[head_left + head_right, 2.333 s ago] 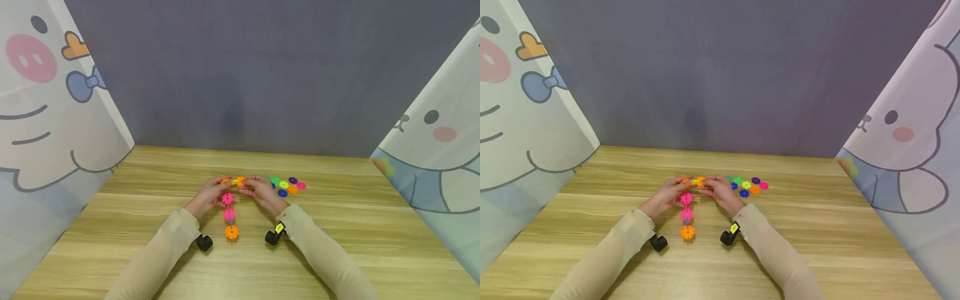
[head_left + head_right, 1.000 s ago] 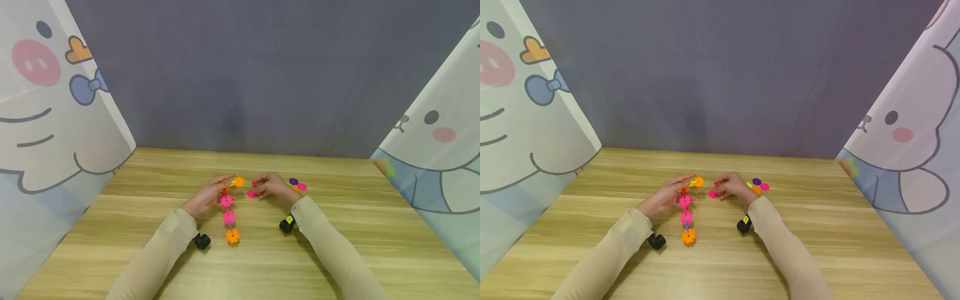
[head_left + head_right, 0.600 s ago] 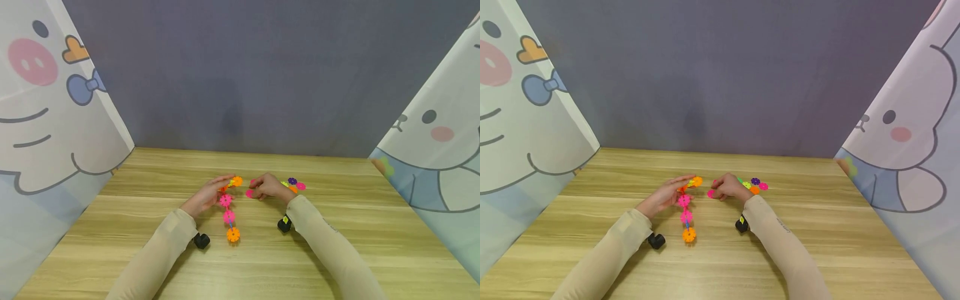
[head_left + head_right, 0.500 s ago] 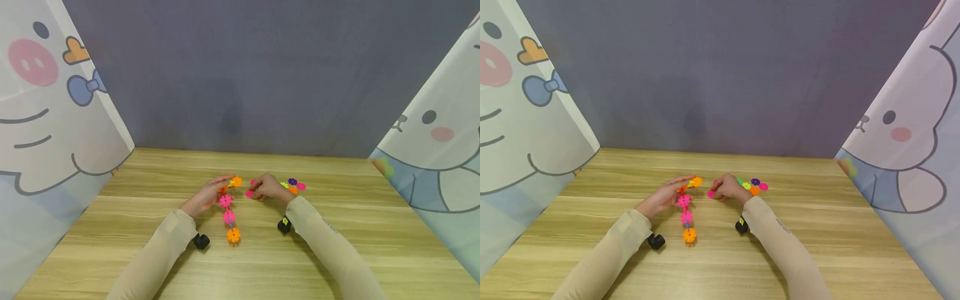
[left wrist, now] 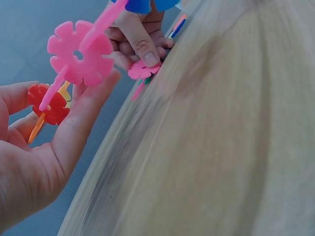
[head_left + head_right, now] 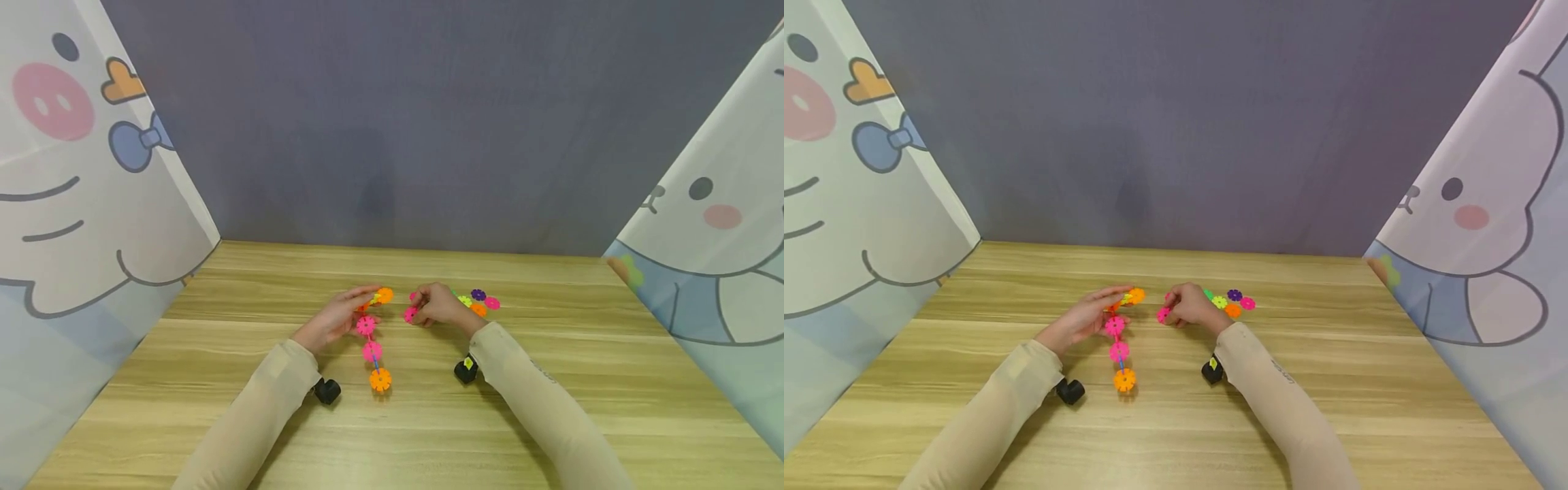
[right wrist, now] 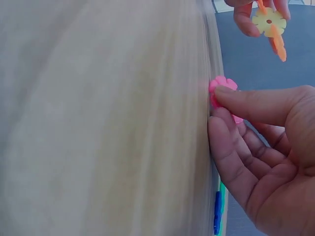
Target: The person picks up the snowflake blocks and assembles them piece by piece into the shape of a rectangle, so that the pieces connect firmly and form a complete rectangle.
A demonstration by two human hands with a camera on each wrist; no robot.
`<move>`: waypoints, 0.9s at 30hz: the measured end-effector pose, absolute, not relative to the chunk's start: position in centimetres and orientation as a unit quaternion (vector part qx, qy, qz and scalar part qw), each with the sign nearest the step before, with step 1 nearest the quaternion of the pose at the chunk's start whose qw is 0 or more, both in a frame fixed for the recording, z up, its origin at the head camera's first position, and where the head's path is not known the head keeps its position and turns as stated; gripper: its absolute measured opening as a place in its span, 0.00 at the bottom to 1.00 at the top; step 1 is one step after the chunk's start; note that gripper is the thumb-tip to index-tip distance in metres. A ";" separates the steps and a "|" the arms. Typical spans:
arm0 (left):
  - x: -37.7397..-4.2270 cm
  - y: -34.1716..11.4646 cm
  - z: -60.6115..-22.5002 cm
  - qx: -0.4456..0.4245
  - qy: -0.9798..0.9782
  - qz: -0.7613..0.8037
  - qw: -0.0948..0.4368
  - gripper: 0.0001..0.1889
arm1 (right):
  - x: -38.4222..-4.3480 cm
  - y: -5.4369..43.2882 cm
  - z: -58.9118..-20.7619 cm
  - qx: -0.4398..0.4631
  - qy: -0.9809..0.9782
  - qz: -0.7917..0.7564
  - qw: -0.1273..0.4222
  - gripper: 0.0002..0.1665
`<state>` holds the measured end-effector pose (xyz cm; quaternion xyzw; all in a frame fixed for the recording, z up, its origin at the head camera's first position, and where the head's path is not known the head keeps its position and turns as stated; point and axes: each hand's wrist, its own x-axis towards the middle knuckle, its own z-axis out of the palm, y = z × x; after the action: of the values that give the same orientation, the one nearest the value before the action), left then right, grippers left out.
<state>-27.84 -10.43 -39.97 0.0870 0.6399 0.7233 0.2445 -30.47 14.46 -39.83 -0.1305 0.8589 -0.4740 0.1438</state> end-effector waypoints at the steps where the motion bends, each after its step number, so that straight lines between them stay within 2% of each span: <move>1: -27.8 -10.4 -39.9 0.088 0.641 0.722 0.245 0.26 | -30.4 14.5 -39.7 -0.132 0.858 -0.476 0.141 0.11; 10: -28.1 -10.4 -40.1 0.083 0.644 0.721 0.244 0.25 | -30.1 14.8 -39.5 -0.119 0.848 -0.500 0.127 0.05; 18: -28.2 -10.5 -40.6 0.085 0.651 0.715 0.240 0.25 | -29.9 14.6 -39.6 -0.097 0.823 -0.552 0.090 0.06; 27: -28.3 -10.2 -40.6 0.077 0.645 0.724 0.234 0.24 | -29.9 14.6 -39.0 -0.113 0.813 -0.569 0.053 0.05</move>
<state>-28.30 -10.23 -40.56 0.0767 0.6446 0.7238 0.2339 -29.87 14.57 -38.98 -0.1128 0.8129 -0.5690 0.0529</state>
